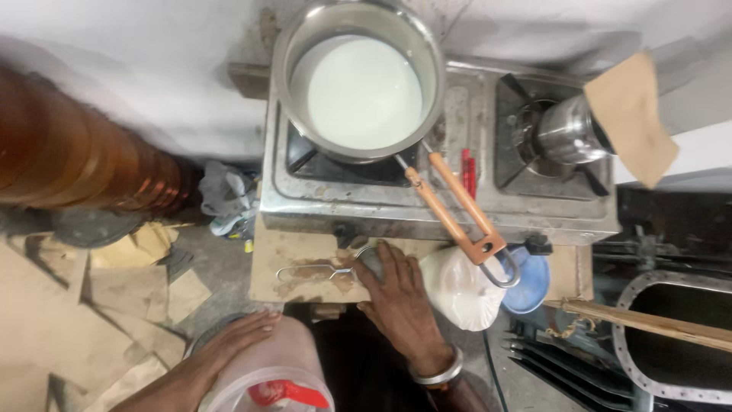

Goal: The person stands at a gas stove where a pot of milk is boiling. They take a white cloth, scoop a white powder from a plastic container using a red spoon into the cloth, then gather and twist the cloth into a tied pouch over the counter.

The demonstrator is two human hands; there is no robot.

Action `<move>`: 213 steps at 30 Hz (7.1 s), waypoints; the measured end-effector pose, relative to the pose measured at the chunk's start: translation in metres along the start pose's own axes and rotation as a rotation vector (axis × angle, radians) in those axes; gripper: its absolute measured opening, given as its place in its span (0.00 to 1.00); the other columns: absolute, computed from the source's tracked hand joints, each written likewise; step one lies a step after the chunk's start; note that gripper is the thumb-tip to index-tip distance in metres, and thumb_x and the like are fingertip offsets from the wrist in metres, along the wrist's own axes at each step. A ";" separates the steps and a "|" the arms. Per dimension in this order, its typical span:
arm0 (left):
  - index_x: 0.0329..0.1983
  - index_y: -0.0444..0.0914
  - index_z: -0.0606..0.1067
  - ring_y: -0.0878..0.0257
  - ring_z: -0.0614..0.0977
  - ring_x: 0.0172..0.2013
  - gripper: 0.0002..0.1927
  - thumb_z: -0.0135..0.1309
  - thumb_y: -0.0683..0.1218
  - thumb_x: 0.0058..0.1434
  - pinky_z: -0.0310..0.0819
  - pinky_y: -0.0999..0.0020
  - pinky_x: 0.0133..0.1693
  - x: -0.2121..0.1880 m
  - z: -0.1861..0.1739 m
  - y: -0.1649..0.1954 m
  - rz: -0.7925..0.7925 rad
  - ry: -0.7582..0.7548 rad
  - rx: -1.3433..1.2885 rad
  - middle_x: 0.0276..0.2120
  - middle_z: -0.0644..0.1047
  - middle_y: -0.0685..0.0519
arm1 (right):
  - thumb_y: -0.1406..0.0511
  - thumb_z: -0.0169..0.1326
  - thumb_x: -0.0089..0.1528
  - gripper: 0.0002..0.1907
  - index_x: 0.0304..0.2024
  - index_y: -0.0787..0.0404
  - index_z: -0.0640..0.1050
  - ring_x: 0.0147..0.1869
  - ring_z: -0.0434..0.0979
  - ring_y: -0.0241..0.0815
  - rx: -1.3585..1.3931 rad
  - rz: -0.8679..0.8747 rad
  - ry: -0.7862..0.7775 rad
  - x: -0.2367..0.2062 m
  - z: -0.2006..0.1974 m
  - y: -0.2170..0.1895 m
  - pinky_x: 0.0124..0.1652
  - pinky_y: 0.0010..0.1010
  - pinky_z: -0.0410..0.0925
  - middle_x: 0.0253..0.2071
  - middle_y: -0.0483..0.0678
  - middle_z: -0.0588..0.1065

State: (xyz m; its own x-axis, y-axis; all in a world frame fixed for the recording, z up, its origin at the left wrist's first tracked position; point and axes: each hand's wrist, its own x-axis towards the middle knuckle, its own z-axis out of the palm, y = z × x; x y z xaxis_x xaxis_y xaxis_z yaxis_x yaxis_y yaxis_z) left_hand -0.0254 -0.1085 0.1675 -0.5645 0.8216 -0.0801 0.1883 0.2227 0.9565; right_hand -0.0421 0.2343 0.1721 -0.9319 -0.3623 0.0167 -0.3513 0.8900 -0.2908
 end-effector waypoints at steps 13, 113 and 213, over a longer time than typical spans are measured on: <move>0.73 0.41 0.60 0.48 0.64 0.71 0.58 0.74 0.61 0.41 0.53 0.47 0.69 -0.006 0.018 -0.029 -0.288 0.435 0.216 0.71 0.65 0.44 | 0.57 0.70 0.43 0.36 0.55 0.45 0.76 0.54 0.77 0.50 0.006 0.427 0.304 -0.110 -0.093 0.037 0.53 0.40 0.71 0.49 0.48 0.77; 0.54 0.34 0.76 0.60 0.81 0.28 0.24 0.54 0.32 0.52 0.78 0.66 0.29 0.110 0.008 0.086 -0.246 0.571 -0.473 0.37 0.81 0.46 | 0.62 0.54 0.71 0.16 0.54 0.66 0.84 0.28 0.61 0.28 0.531 0.802 0.420 -0.179 -0.122 0.040 0.31 0.20 0.60 0.19 0.46 0.72; 0.50 0.43 0.78 0.58 0.78 0.49 0.16 0.62 0.43 0.57 0.60 0.44 0.69 0.155 0.009 0.057 0.429 0.529 0.524 0.39 0.77 0.55 | 0.72 0.60 0.62 0.11 0.47 0.67 0.81 0.42 0.78 0.31 0.384 0.618 0.600 -0.076 -0.057 -0.027 0.43 0.22 0.70 0.39 0.46 0.80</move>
State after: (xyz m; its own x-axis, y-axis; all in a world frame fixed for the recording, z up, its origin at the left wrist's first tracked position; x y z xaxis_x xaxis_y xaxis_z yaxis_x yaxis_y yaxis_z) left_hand -0.0949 0.0361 0.2076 -0.6357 0.5661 0.5248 0.7444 0.2697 0.6109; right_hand 0.0332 0.2536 0.2337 -0.8715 0.4417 0.2131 0.1751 0.6861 -0.7061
